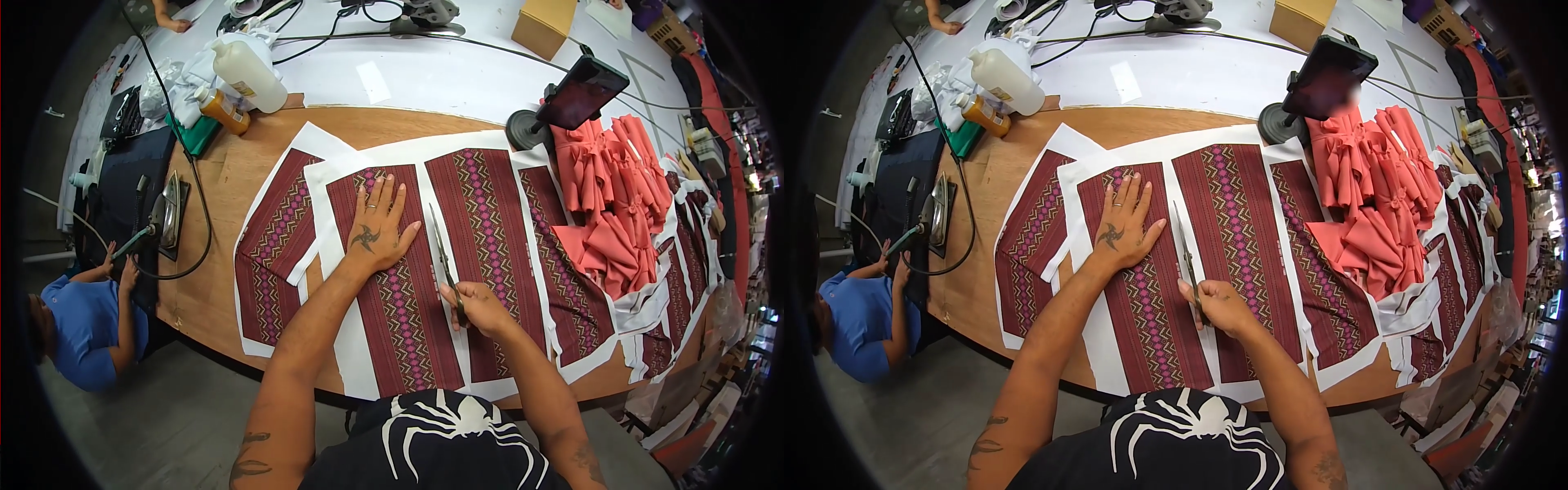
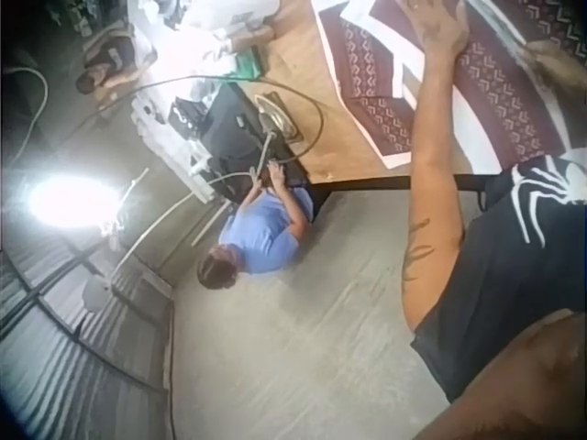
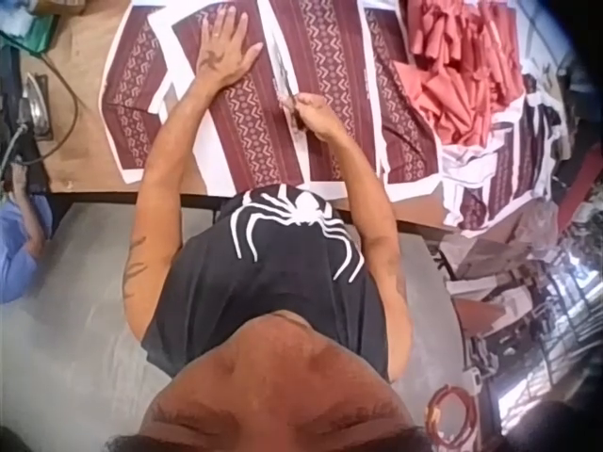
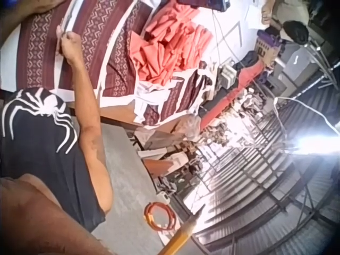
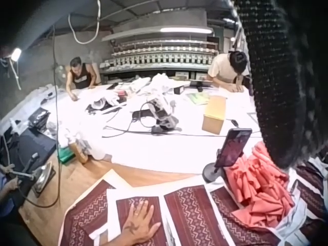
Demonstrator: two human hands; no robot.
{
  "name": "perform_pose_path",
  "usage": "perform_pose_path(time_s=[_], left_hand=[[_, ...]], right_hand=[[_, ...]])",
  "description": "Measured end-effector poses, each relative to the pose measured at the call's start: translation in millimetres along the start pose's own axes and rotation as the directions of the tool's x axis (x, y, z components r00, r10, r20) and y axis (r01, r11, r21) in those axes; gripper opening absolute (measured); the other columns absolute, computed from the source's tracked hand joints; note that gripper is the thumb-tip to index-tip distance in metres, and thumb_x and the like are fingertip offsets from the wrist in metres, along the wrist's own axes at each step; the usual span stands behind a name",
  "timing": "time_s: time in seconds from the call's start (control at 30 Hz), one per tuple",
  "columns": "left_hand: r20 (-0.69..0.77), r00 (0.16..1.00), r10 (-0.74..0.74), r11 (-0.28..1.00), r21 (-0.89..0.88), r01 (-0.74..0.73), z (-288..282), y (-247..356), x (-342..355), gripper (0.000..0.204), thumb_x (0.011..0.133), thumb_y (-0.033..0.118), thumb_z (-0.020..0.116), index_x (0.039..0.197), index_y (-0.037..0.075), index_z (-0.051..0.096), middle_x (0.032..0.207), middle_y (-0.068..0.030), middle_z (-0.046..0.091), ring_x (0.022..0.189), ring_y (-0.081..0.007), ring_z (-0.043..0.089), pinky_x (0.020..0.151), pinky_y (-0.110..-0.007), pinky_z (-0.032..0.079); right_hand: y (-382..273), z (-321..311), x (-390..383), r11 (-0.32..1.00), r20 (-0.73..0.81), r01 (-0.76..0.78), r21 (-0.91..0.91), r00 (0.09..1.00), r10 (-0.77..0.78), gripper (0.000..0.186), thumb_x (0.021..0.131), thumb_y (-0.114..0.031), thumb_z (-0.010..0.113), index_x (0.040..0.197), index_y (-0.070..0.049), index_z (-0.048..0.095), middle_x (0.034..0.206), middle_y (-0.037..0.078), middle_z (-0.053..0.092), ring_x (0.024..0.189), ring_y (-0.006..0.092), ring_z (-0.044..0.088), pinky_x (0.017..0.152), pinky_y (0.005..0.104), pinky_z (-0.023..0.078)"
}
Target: Cutting patterned fabric along lines using scissors on a large work table in a garment production area.
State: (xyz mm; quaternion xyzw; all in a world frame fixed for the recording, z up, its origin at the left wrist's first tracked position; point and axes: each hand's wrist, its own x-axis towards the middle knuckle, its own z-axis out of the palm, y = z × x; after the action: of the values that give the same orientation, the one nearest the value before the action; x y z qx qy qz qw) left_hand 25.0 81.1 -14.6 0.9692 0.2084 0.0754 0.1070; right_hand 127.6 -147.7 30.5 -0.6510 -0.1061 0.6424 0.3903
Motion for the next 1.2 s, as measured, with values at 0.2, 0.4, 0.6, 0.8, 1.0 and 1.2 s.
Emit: perform_pose_path(time_s=[0.2,0.4,0.6,0.8,1.0,1.2], left_hand=[[-0.003,1.0,-0.005,1.0,-0.001,0.005,0.2,-0.1,-0.9,0.073,0.096,0.046,0.051,0.147,-0.004,0.038,0.154,-0.0277,0.03,0.146,-0.0403,0.025,0.119,-0.057,0.012],[0.01,1.0,-0.016,1.0,-0.018,0.016,-0.4,0.7,-0.2,0.073,0.095,0.044,0.052,0.148,-0.004,0.036,0.156,-0.0271,0.027,0.147,-0.0398,0.022,0.12,-0.055,0.009],[-0.032,0.999,-0.002,1.0,-0.021,0.002,0.0,0.1,1.1,0.073,0.095,0.045,0.053,0.146,-0.006,0.038,0.154,-0.0283,0.031,0.146,-0.0407,0.026,0.119,-0.057,0.012],[0.011,1.0,-0.019,0.998,-0.051,0.019,-3.1,-0.9,0.5,0.076,0.094,0.044,0.054,0.148,-0.006,0.034,0.156,-0.0276,0.027,0.147,-0.04,0.022,0.12,-0.056,0.01],[-0.004,1.0,-0.013,0.998,-0.059,0.012,-4.8,0.2,1.1,0.076,0.094,0.044,0.055,0.146,-0.008,0.036,0.154,-0.0286,0.03,0.146,-0.0407,0.025,0.119,-0.057,0.011],[-0.008,1.0,-0.013,0.998,-0.057,0.013,-4.2,-0.4,1.7,0.076,0.094,0.045,0.054,0.145,-0.009,0.038,0.153,-0.0288,0.032,0.146,-0.0405,0.025,0.119,-0.057,0.012]], right_hand=[[-4.1,-1.3,3.5,0.999,0.019,0.01,-0.054,1.0,-0.009,0.045,0.093,-0.048,0.066,0.073,-0.011,0.052,0.058,0.002,0.058,0.049,0.0112,0.059,0.044,0.0228,0.04],[-22.1,-2.7,7.9,0.996,0.008,-0.04,0.077,0.999,0.04,0.043,0.093,-0.048,0.066,0.075,-0.012,0.052,0.057,0.002,0.057,0.048,0.0116,0.059,0.044,0.0226,0.04],[-32.3,-2.3,26.3,0.998,0.004,0.035,0.053,0.999,-0.035,0.052,0.088,-0.058,0.067,0.073,-0.009,0.056,0.056,0.002,0.056,0.046,0.0096,0.056,0.042,0.0218,0.037],[-35.7,-6.5,29.2,0.999,0.039,0.005,-0.033,0.999,-0.004,0.043,0.092,-0.05,0.067,0.074,-0.014,0.05,0.057,0.002,0.058,0.048,0.0114,0.059,0.044,0.0225,0.039],[-52.3,-7.2,40.0,0.994,0.012,0.005,0.106,1.0,-0.006,0.049,0.089,-0.055,0.068,0.071,-0.012,0.053,0.056,0.001,0.056,0.047,0.0098,0.057,0.043,0.0211,0.038],[-48.9,-11.7,49.8,0.999,0.049,0.024,0.026,0.998,-0.025,0.041,0.093,-0.048,0.066,0.076,-0.014,0.051,0.057,0.001,0.058,0.048,0.01,0.059,0.043,0.0217,0.039]])
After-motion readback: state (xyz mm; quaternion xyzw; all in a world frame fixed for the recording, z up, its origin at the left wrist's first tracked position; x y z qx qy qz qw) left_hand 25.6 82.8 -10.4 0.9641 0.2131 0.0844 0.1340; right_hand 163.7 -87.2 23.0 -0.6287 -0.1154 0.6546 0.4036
